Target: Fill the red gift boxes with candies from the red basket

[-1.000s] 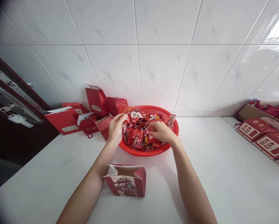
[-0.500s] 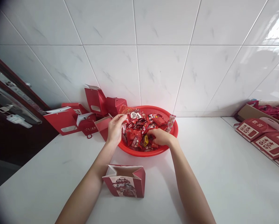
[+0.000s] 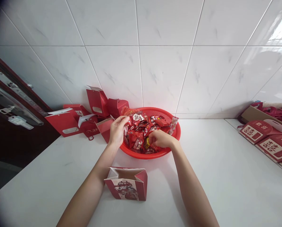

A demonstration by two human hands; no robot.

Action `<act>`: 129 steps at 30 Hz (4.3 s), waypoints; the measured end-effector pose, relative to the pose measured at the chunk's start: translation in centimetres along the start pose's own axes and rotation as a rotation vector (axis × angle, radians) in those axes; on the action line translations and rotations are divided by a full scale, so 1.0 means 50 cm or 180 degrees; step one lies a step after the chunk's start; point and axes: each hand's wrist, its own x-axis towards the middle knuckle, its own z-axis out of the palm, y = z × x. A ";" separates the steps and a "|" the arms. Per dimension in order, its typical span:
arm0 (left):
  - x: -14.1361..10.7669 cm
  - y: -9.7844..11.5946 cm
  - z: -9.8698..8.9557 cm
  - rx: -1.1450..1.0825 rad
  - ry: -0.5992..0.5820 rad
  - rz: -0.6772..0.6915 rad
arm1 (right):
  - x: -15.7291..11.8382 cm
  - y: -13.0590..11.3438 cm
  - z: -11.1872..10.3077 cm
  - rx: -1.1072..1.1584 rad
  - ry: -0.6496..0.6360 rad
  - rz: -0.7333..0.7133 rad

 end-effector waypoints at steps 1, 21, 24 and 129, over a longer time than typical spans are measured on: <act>0.000 0.000 0.000 -0.0004 -0.0003 -0.0006 | -0.003 -0.001 -0.005 0.0158 0.0107 -0.0151; -0.023 0.054 -0.008 0.0963 -0.1234 0.0563 | -0.069 -0.043 -0.055 0.2919 0.2322 -0.0812; -0.048 0.109 -0.009 0.1248 -0.1486 0.0825 | -0.094 -0.072 -0.056 0.2688 0.2208 -0.1013; -0.265 0.308 -0.180 0.3966 -0.3957 -0.0427 | -0.187 -0.232 0.056 -0.1671 0.0674 -0.0776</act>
